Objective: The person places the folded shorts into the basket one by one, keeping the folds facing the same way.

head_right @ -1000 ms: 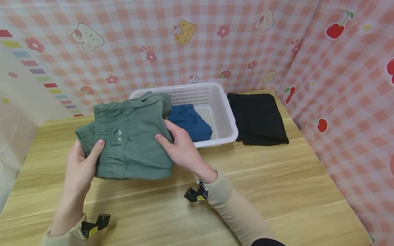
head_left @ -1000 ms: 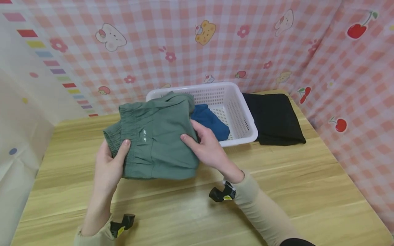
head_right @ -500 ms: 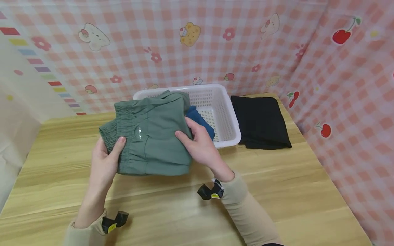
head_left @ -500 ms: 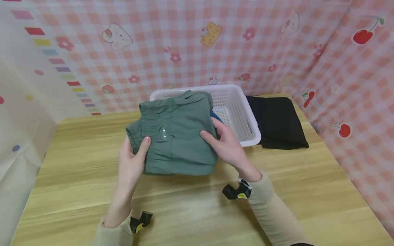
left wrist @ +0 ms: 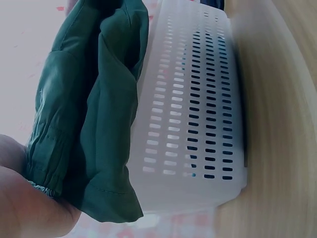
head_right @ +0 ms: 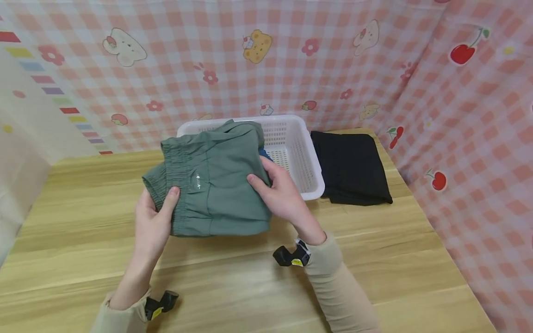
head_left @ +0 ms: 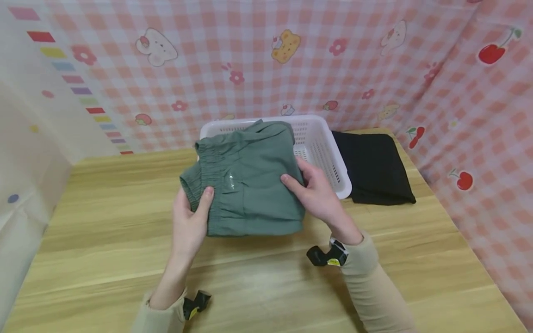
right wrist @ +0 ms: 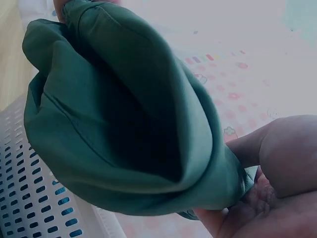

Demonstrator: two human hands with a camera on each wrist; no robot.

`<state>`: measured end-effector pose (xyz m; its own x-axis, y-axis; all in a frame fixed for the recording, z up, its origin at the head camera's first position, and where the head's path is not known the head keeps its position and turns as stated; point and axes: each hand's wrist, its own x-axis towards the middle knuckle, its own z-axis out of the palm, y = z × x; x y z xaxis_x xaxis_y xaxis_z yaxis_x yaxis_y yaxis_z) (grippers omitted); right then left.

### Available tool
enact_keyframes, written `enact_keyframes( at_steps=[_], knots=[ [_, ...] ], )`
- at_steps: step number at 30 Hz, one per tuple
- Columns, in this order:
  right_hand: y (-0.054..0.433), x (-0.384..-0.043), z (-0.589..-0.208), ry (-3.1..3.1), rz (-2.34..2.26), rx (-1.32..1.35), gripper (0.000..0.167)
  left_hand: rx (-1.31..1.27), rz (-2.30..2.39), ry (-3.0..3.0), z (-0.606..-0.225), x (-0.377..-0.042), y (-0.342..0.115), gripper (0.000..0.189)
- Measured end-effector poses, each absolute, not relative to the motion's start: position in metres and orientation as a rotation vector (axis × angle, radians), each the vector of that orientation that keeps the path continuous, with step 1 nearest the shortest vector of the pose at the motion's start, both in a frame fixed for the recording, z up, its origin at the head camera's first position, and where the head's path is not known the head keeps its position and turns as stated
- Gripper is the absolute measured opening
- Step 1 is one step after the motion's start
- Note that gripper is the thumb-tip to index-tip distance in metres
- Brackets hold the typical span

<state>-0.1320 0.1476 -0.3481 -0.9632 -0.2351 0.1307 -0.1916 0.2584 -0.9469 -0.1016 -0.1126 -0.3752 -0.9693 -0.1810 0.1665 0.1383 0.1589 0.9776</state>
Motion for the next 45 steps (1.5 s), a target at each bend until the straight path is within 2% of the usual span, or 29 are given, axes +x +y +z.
enact_keyframes(
  at_steps=[14, 20, 30, 45],
  knots=[
    [0.163, -0.13, -0.345, 2.515, -1.833, -0.358, 0.041, -0.011, -1.942, -2.274, -0.372, -0.107, -0.105, 0.04],
    [0.158, -0.129, -0.343, 2.489, -1.863, -0.39, 0.042, 0.055, -1.939, -2.249, -0.367, -0.099, -0.107, 0.037],
    [0.171, -0.123, -0.339, 2.555, -1.801, -0.416, 0.043, -0.062, -1.922, -2.323, -0.359, -0.102, -0.104, 0.037],
    [0.177, -0.161, -0.318, 2.54, -1.571, -0.556, 0.05, -0.25, -1.765, -2.57, -0.34, -0.126, -0.12, 0.044]
  ],
)
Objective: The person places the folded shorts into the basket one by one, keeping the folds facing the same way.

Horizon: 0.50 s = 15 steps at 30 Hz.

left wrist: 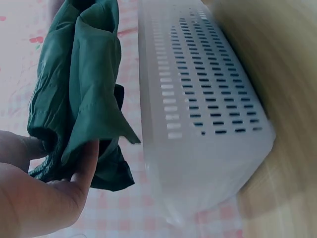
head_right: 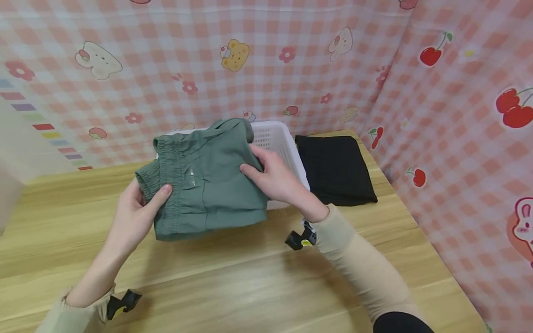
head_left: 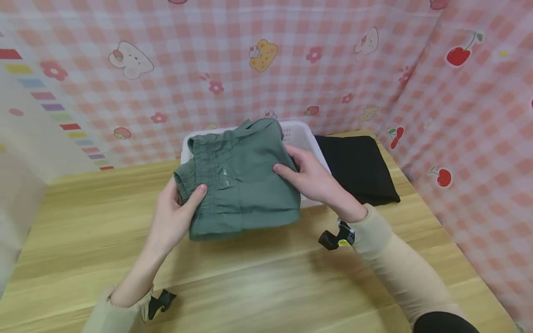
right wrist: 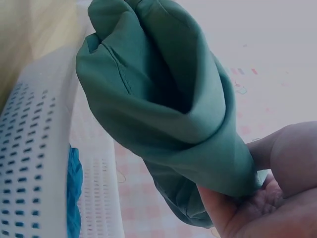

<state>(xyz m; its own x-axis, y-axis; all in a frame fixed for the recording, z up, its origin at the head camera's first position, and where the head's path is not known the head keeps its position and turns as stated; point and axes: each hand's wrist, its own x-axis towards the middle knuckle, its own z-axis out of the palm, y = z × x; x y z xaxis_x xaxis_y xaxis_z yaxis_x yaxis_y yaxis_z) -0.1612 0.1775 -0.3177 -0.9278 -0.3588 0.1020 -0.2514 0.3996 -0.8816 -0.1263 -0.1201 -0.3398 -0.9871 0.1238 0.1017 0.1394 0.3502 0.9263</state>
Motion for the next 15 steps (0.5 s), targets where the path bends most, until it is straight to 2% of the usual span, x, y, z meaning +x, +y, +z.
enact_keyframes(
  at_steps=[7, 15],
  knots=[
    [0.185, -0.184, -0.304, 2.52, -1.457, -0.462, 0.046, -0.309, -1.646, -2.66, -0.331, -0.147, -0.119, 0.047],
    [0.177, -0.212, -0.3, 2.444, -1.397, -0.486, 0.043, -0.289, -1.646, -2.786, -0.325, -0.162, -0.127, 0.054]
  ],
)
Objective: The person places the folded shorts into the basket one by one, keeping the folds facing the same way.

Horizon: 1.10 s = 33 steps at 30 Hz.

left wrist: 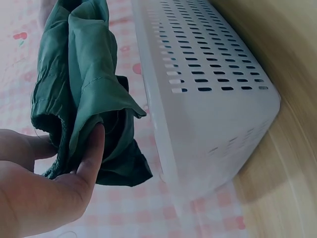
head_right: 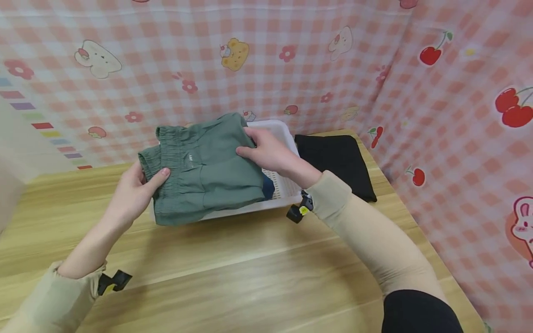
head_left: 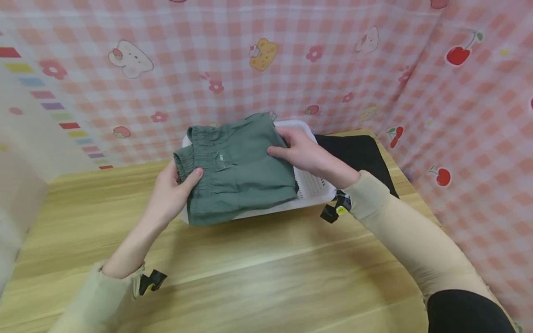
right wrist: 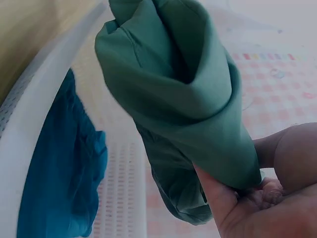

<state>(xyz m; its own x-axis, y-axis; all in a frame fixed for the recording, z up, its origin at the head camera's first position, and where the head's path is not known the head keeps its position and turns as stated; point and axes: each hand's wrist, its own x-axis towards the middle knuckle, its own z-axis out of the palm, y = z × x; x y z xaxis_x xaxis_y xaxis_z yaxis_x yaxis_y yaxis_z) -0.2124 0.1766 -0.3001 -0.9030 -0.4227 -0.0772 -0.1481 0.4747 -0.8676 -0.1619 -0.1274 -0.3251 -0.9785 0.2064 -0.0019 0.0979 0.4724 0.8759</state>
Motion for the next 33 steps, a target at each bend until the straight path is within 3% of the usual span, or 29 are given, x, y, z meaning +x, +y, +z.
enact_keyframes(
  at_steps=[18, 25, 33],
  knots=[
    [0.169, -0.26, -0.309, 2.518, -1.051, -0.452, 0.048, 0.246, 1.246, 2.638, -0.33, -0.21, -0.126, 0.053],
    [0.173, -0.27, -0.327, 2.505, -0.776, -0.407, 0.042, 0.224, 0.923, 2.657, -0.344, -0.226, -0.116, 0.074],
    [0.174, -0.272, -0.337, 2.437, -0.748, -0.366, 0.047, 0.234, 0.791, 2.688, -0.352, -0.229, -0.103, 0.069]
  ],
)
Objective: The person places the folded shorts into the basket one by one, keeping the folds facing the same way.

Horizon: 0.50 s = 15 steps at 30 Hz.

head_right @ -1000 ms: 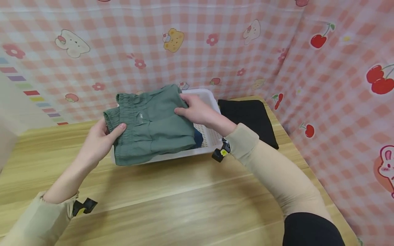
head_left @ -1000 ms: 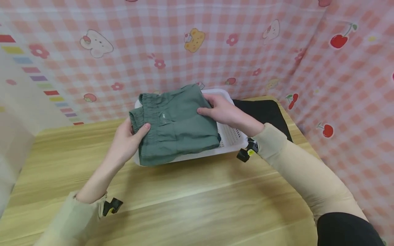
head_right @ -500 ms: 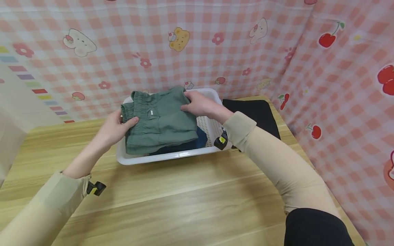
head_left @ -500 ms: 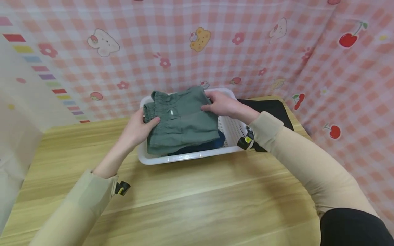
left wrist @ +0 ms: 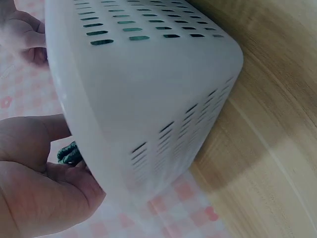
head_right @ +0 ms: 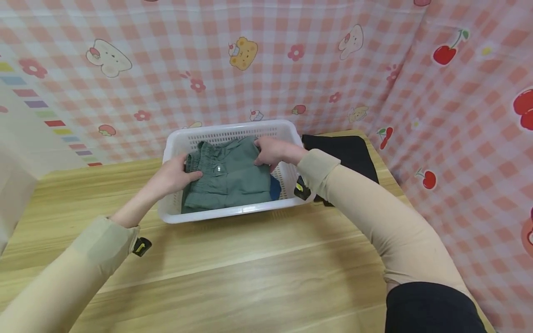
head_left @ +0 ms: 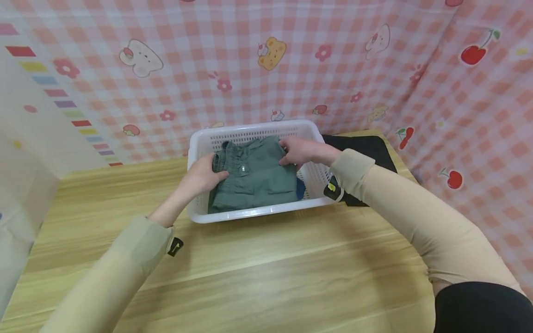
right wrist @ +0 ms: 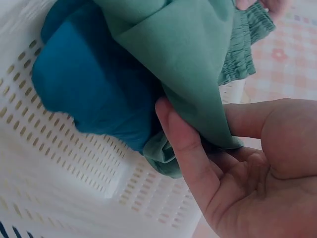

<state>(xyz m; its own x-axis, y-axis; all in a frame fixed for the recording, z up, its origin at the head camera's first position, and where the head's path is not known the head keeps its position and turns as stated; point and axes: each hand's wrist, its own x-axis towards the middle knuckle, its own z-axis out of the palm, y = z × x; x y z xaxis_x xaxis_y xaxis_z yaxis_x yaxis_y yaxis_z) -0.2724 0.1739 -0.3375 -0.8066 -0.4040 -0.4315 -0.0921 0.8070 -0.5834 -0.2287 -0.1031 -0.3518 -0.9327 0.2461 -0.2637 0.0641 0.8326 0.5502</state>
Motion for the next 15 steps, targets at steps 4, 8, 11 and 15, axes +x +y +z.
enact_keyframes(
  at_steps=[4, 8, 11, 15],
  knots=[
    [0.174, -0.274, -0.337, 2.47, -0.7, -0.384, 0.045, 0.238, 0.733, 2.689, -0.348, -0.228, -0.1, 0.072],
    [0.175, -0.273, -0.337, 2.523, -0.63, -0.408, 0.046, 0.234, 0.685, 2.738, -0.35, -0.226, -0.097, 0.076],
    [0.174, -0.267, -0.335, 2.563, -0.606, -0.398, 0.059, 0.244, 0.708, 2.778, -0.353, -0.225, -0.098, 0.081],
    [0.171, -0.26, -0.333, 2.594, -0.601, -0.382, 0.088, 0.276, 0.713, 2.773, -0.353, -0.221, -0.101, 0.09]
  ],
)
